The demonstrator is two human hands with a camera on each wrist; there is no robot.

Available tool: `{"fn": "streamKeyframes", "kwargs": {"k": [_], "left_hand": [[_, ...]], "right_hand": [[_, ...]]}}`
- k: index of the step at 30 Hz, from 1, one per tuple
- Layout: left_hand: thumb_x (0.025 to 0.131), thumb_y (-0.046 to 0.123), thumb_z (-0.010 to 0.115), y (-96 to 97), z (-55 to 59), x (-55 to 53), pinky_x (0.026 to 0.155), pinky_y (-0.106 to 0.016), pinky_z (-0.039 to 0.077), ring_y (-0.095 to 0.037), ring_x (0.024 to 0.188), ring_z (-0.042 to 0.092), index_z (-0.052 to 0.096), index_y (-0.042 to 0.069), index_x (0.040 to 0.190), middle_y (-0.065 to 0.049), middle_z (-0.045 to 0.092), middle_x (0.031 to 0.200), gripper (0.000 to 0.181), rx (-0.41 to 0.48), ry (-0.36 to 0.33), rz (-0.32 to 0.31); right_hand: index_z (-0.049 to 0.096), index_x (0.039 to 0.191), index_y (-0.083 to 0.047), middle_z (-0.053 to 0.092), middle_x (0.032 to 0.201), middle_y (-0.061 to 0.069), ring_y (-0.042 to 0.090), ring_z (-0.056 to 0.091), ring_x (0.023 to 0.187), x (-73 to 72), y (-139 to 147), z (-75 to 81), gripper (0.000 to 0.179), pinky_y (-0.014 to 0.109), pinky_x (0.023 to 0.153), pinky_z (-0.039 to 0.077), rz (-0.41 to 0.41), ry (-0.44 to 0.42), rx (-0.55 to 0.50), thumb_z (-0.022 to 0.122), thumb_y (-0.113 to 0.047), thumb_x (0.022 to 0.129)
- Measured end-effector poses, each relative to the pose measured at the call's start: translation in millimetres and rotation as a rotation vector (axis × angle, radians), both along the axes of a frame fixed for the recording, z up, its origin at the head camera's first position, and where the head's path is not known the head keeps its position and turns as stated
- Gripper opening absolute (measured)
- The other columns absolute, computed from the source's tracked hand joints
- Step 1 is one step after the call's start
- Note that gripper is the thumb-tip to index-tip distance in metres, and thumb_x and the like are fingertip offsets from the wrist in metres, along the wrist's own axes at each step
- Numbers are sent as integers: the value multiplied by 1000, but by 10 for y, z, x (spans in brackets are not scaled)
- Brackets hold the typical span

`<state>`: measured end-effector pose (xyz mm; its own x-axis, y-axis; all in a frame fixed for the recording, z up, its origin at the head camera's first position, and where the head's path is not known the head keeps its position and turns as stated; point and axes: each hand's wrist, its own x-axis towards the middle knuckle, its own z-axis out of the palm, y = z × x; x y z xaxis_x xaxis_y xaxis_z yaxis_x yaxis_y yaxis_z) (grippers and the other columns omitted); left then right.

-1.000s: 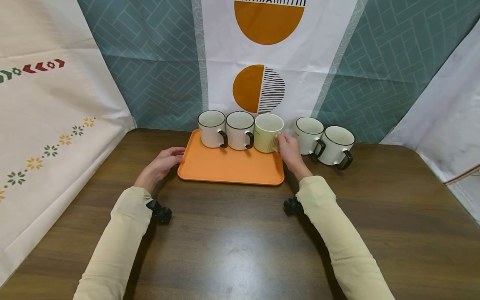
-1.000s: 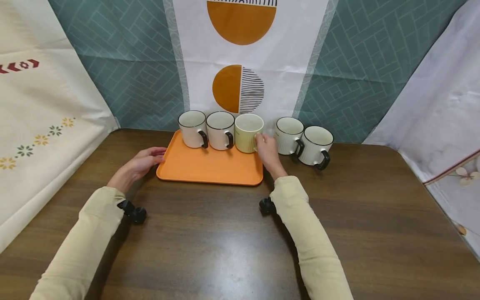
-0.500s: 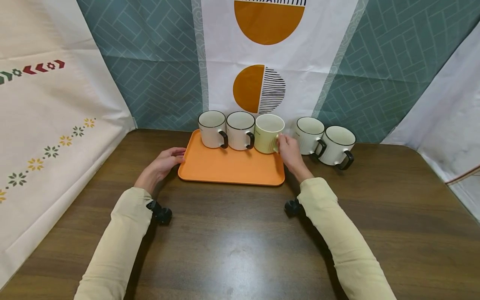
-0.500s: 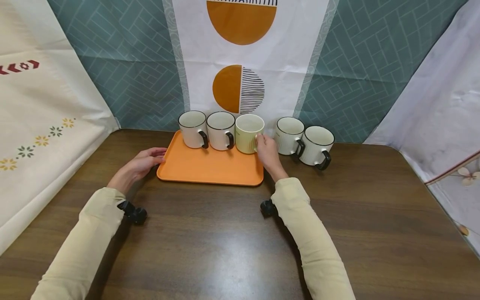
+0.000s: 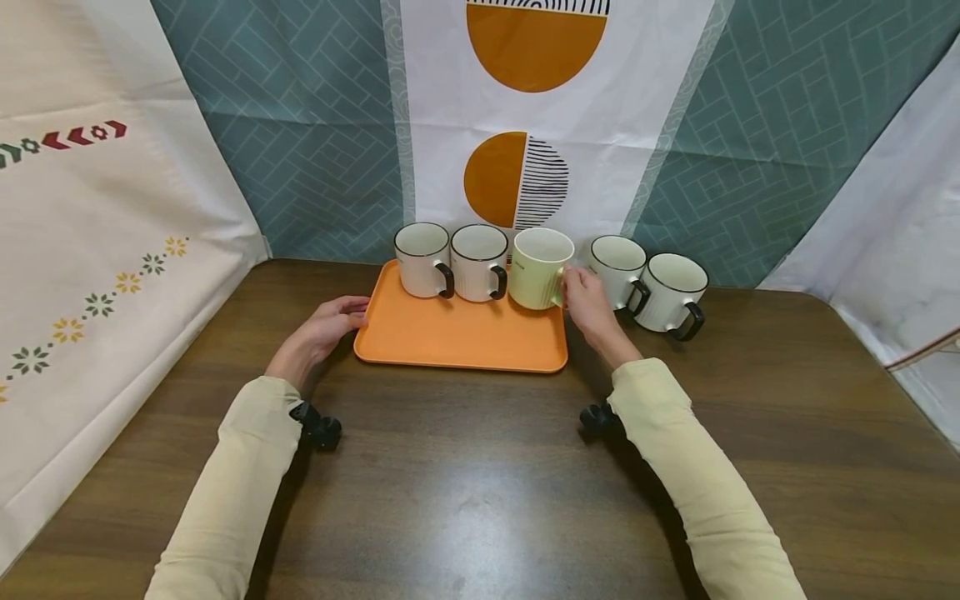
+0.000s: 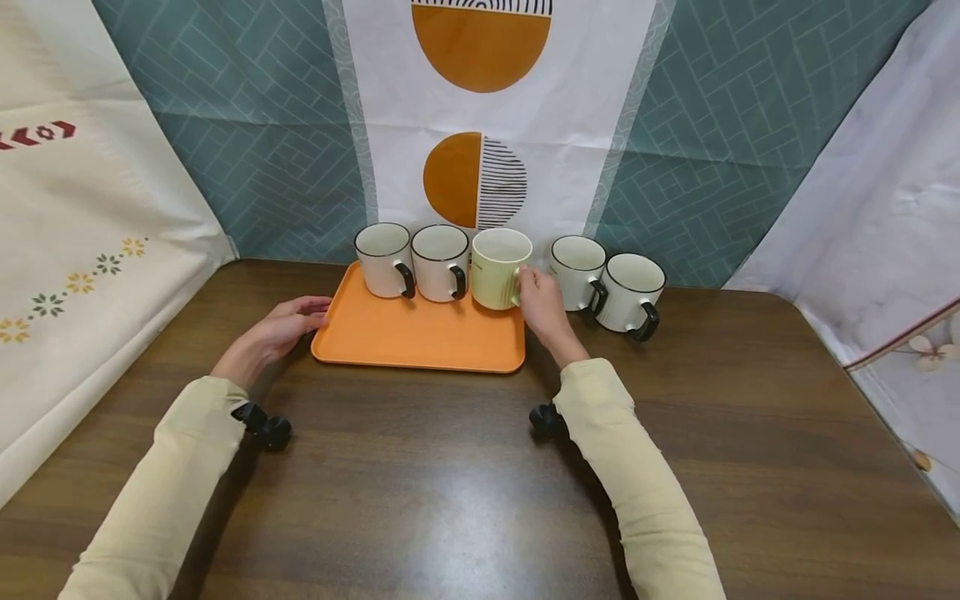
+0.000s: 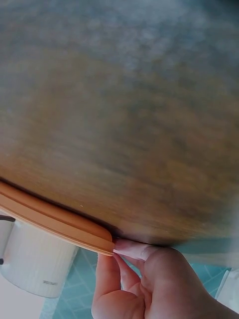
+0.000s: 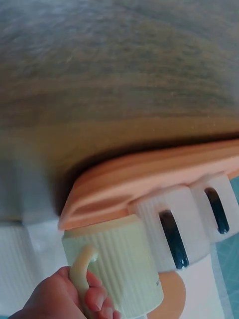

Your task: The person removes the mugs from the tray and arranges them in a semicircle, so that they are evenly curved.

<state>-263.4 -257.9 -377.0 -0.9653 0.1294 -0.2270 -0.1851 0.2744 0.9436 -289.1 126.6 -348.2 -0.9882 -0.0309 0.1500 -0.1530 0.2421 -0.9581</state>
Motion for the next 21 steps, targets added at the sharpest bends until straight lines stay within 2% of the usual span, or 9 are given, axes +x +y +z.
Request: {"fn": "streamKeyframes", "kwargs": {"k": [7, 14, 21], "left_hand": [[97, -5, 40, 16, -2, 2, 113, -45, 24, -38, 132, 30, 21, -12, 147, -30, 28, 146, 53, 1, -3, 4], [97, -6, 41, 12, -3, 4, 112, -45, 25, -37, 131, 31, 21, -12, 147, -30, 28, 146, 54, 3, -1, 5], [97, -5, 41, 22, -4, -5, 113, -44, 24, -38, 132, 31, 21, -10, 148, -29, 28, 146, 54, 1, -17, 12]], "right_hand": [[45, 78, 4, 36, 61, -1, 15, 37, 61, 135, 116, 212, 41, 29, 62, 37, 17, 16, -45, 36, -26, 105], [41, 73, 1, 34, 61, -2, 13, 35, 60, 307, 203, 543, 39, 29, 62, 35, 9, 61, -125, 38, -23, 104], [46, 75, -1, 38, 61, -2, 14, 39, 62, 431, 447, 885, 37, 26, 62, 38, 21, 139, -177, 42, -24, 104]]}}
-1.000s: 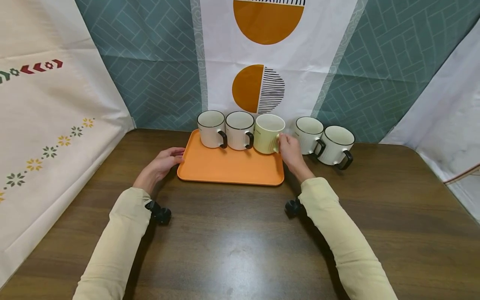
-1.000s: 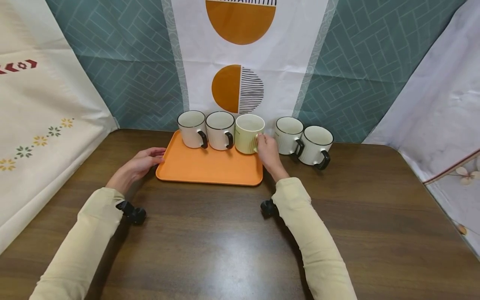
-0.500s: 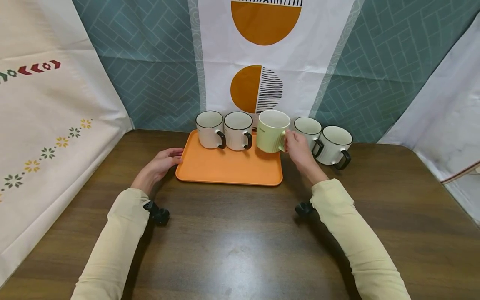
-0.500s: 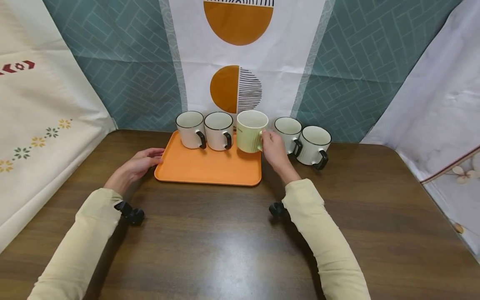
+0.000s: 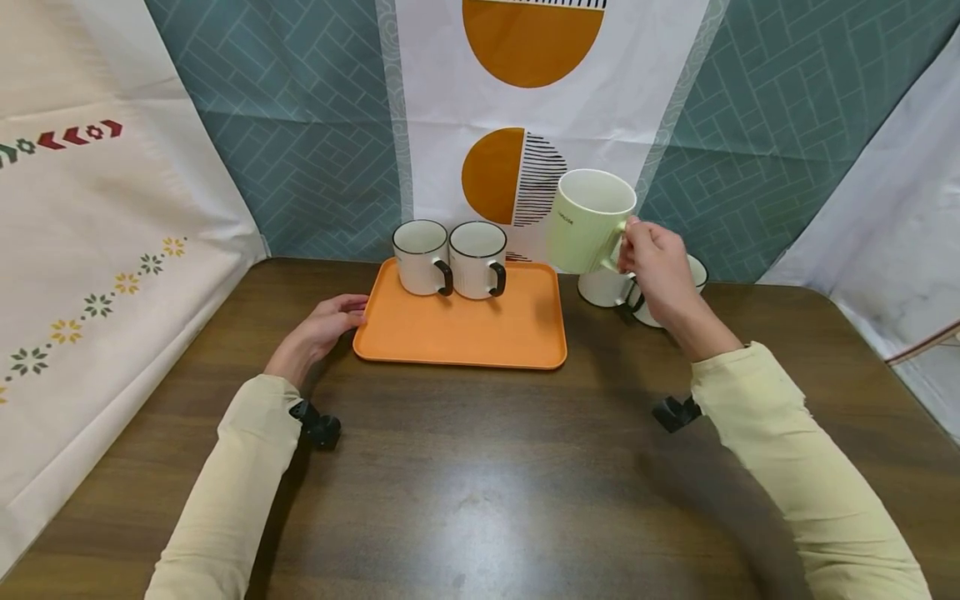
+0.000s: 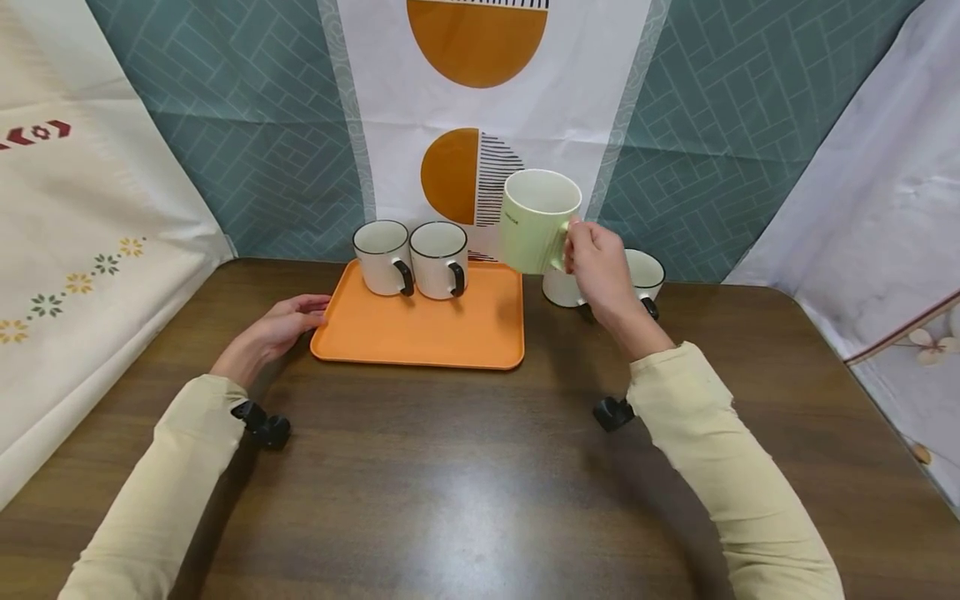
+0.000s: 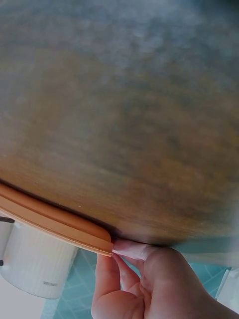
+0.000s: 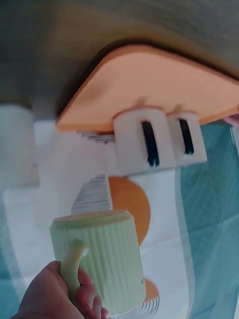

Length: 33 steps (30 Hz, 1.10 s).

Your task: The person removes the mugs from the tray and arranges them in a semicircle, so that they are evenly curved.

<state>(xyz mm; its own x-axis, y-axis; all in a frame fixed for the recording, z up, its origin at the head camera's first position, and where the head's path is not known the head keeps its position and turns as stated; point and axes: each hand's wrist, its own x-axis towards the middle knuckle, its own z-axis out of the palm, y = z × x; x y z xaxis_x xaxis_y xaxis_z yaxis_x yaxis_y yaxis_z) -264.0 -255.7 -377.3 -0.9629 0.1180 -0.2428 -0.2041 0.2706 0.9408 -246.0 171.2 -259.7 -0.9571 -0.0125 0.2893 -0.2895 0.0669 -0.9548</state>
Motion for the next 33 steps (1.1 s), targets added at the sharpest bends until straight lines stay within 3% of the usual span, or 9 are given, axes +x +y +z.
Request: {"fn": "streamKeyframes", "kwargs": {"k": [5, 11, 20, 29, 33], "left_hand": [[98, -4, 41, 8, -6, 5, 113, -44, 25, -37, 131, 31, 21, -11, 147, -30, 28, 146, 54, 4, 3, -2], [97, -5, 41, 2, -17, 14, 113, -45, 24, -38, 131, 31, 21, -12, 147, -30, 28, 146, 54, 6, 9, -2], [97, -5, 41, 0, -23, -2, 113, -44, 25, -38, 131, 31, 22, -11, 147, -29, 29, 145, 53, 2, 5, 0], [97, -6, 42, -1, -3, -9, 113, -44, 24, -39, 132, 30, 22, -11, 147, -29, 28, 146, 54, 6, 7, -2], [97, -6, 42, -1, 17, -10, 113, -44, 22, -38, 133, 29, 20, -10, 148, -29, 27, 147, 56, 2, -3, -3]], "right_hand": [[48, 74, -2, 38, 60, -1, 16, 40, 63, 68, 229, 160, 36, 22, 61, 41, 5, 29, -76, 45, -23, 103], [51, 71, -3, 44, 65, 2, 14, 41, 59, 134, 562, 208, 34, 20, 58, 42, -31, 49, -180, 46, -16, 101], [50, 69, 2, 44, 59, 5, 13, 38, 49, 216, 1080, 142, 32, 20, 51, 41, -22, 36, -428, 49, -9, 100], [45, 66, 8, 40, 56, 8, 15, 38, 50, 324, 1438, 19, 34, 23, 47, 39, -33, 41, -596, 43, 1, 99], [45, 66, 7, 43, 56, 8, 16, 41, 48, 379, 1549, -77, 34, 23, 46, 40, -64, 29, -623, 43, 1, 99]]}}
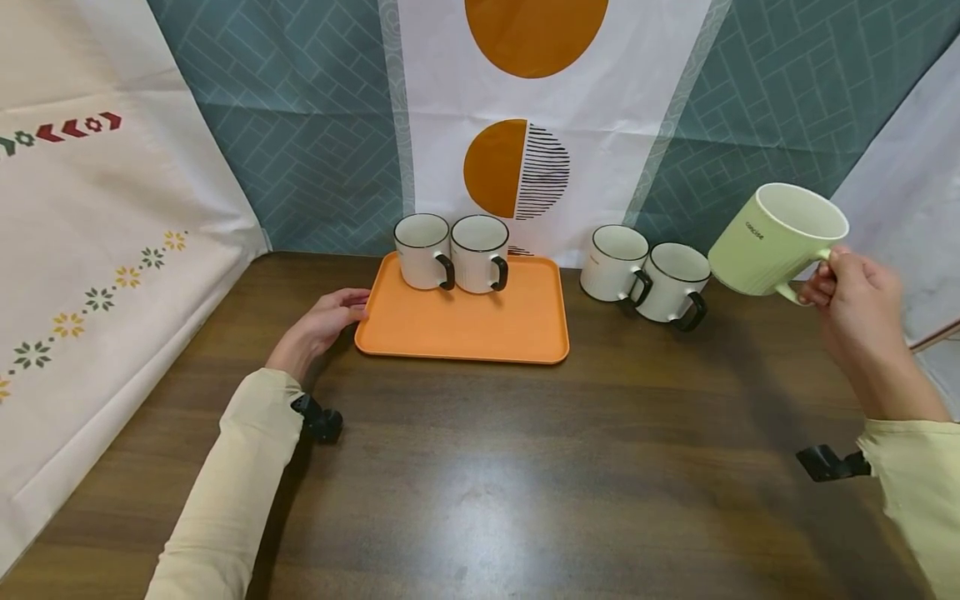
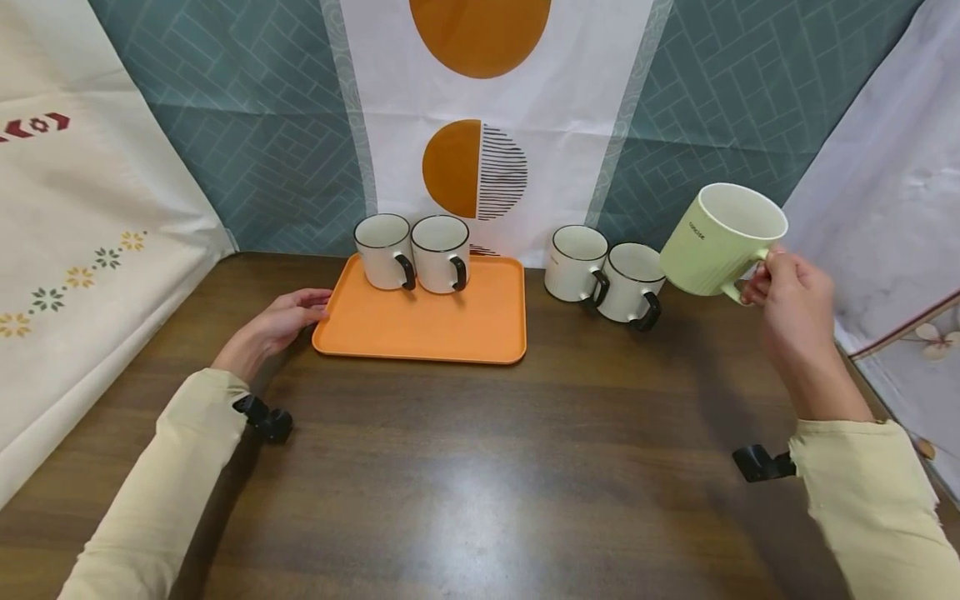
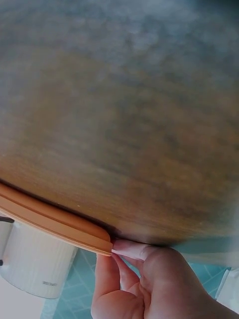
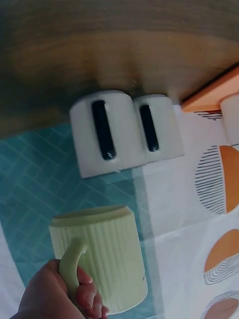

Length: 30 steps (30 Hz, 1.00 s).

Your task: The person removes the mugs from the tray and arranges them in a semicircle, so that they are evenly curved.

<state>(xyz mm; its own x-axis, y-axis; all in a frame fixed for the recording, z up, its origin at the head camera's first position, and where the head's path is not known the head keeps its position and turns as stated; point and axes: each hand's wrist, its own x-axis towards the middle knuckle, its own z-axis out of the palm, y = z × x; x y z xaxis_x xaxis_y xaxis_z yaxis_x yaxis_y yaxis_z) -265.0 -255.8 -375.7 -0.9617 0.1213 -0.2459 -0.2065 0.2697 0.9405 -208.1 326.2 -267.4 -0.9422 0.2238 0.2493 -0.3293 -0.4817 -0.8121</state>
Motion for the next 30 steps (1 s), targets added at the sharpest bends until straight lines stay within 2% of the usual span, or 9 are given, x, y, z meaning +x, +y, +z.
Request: {"fn": "streamKeyframes", "kwargs": {"k": [8, 13, 18, 21, 24, 30], "left_hand": [[97, -5, 42, 5, 5, -1, 113, -44, 22, -38, 133, 29, 21, -9, 148, -28, 27, 148, 56, 4, 0, 3], [97, -5, 42, 2, -2, -7, 113, -43, 23, -37, 133, 30, 22, -10, 148, -28, 28, 146, 55, 9, -2, 7], [97, -6, 42, -5, -2, -9, 113, -43, 23, -37, 132, 31, 21, -11, 147, -29, 28, 146, 55, -2, 3, 2], [96, -6, 42, -9, -8, -8, 113, -43, 23, -38, 132, 31, 21, -10, 147, -29, 28, 146, 55, -6, -1, 3], [96, -6, 42, -11, -16, -6, 113, -43, 23, -37, 132, 31, 21, -10, 148, -28, 28, 147, 56, -2, -6, 9], [97, -6, 42, -9, -30, -5, 113, -43, 24, -37, 131, 31, 22, -10, 147, -29, 29, 146, 54, 9, 7, 3]], "right_hand": [[44, 64, 7, 40, 55, 8, 15, 36, 48, 111, 166, -192, 37, 24, 47, 40, 6, 38, 14, 40, 1, 100], [45, 66, 6, 41, 59, 7, 15, 36, 52, 183, 230, -323, 36, 24, 50, 41, -8, 9, 59, 42, -3, 101], [47, 70, 4, 45, 63, 7, 14, 41, 54, 248, 260, -491, 34, 23, 52, 42, 19, -24, 67, 41, -4, 102], [49, 71, 2, 48, 65, 6, 13, 46, 55, 286, 258, -591, 34, 22, 53, 43, 9, -47, 121, 40, -7, 103], [52, 70, 0, 51, 66, 3, 11, 50, 56, 308, 242, -682, 36, 19, 54, 45, -32, -108, 204, 42, -10, 103], [55, 70, -6, 53, 68, -3, 5, 55, 60, 334, 200, -786, 36, 15, 57, 46, -88, -206, 372, 42, -14, 102]]}}
